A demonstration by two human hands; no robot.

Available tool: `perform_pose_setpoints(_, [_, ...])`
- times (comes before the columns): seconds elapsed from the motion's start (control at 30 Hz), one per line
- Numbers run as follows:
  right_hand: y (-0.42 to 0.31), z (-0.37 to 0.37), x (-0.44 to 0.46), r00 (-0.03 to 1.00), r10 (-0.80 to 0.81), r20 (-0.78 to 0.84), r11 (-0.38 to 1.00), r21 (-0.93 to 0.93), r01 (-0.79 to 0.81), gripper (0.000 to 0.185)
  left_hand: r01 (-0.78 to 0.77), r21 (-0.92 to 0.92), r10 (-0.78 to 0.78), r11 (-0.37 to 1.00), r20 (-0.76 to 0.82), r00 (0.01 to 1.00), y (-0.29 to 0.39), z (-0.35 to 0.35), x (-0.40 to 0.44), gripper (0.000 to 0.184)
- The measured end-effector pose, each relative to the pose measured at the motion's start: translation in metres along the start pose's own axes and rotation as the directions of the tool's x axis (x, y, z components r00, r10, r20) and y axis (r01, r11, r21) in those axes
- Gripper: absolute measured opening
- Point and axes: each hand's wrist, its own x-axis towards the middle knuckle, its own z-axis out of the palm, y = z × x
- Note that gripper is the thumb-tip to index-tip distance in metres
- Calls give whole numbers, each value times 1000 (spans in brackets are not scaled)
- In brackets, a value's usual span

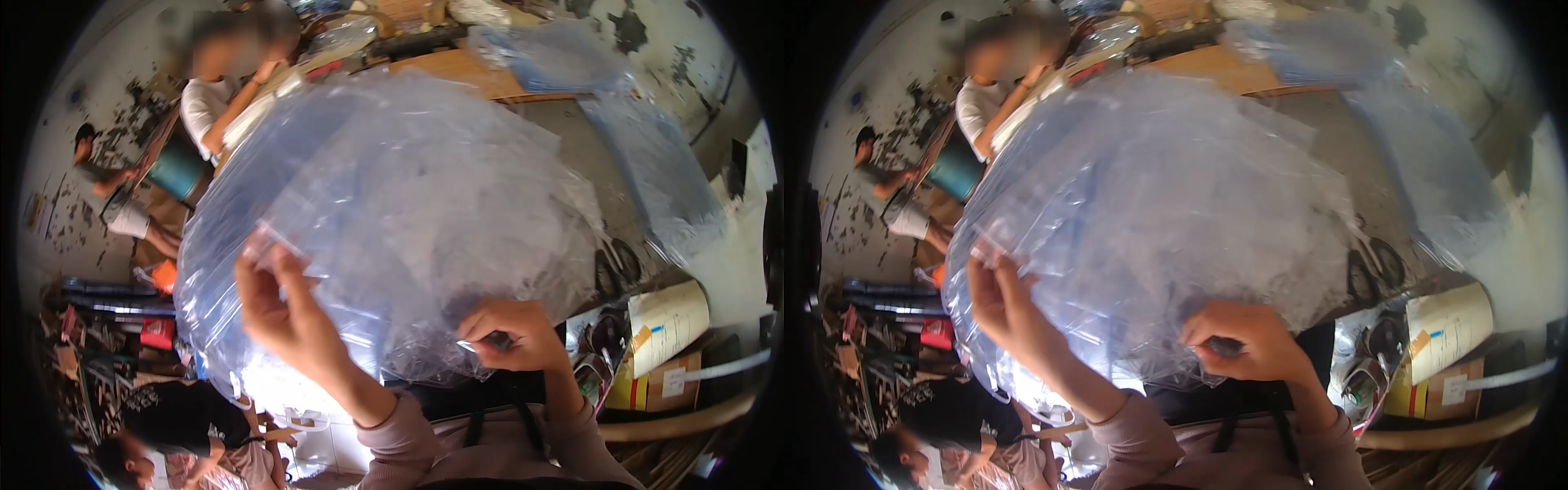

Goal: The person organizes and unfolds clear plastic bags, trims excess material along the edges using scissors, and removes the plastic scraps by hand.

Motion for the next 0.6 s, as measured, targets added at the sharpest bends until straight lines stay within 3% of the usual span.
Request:
perform_pose_setpoints(0.03, [-4,0,1,1000,3,-25,1000,-23,-4,16,-32,-13,31,999,-59,998,0,-5,-3,21])
perform_pose_setpoints(0.1, [-15,-1,3,994,-107,5,947,-305,104,18,-21,21,24,1000,-136,990,7,-24,-8,20])
perform_pose_setpoints(0.13, [-30,-3,10,982,-177,-61,873,-470,128,18,-21,-43,9,999,-271,963,8,-34,-15,21])
perform_pose_setpoints(0.17, [-37,-8,17,952,-288,-99,786,-593,176,18,-27,-204,-43,979,-335,941,7,-50,-18,23])
perform_pose_setpoints(0.2, [-43,-13,27,909,-399,-122,683,-701,206,19,-123,-296,0,947,-383,924,6,-60,-28,26])
perform_pose_setpoints(0.27, [-53,-23,55,776,-619,-116,524,-797,299,18,-173,-171,108,970,-335,936,-22,-98,-62,33])
perform_pose_setpoints(0.33, [-57,-24,89,697,-707,-121,481,-805,348,17,138,-280,-168,950,-85,982,-33,-119,-111,34])
perform_pose_setpoints(0.4, [-46,-24,125,677,-729,-100,470,-792,389,16,453,-325,-414,830,185,891,-22,-117,-154,31])
perform_pose_setpoints(0.43, [-40,-21,132,658,-750,-67,451,-780,435,15,602,-381,-488,702,357,796,-7,-102,-161,28])
perform_pose_setpoints(0.47, [-34,-16,130,660,-749,-63,456,-772,444,15,722,-408,-510,559,517,687,6,-83,-160,24])
perform_pose_setpoints(0.53, [-27,-6,120,797,-588,-141,603,-732,315,12,871,-400,-485,284,724,490,18,-59,-158,18])
perform_pose_setpoints(0.57, [-29,-5,104,834,-509,-214,696,-673,252,12,871,-407,-492,276,719,491,15,-53,-159,18])
perform_pose_setpoints(0.6, [-34,-7,81,866,-417,-277,776,-605,180,11,897,-434,-476,89,772,421,11,-48,-162,16])
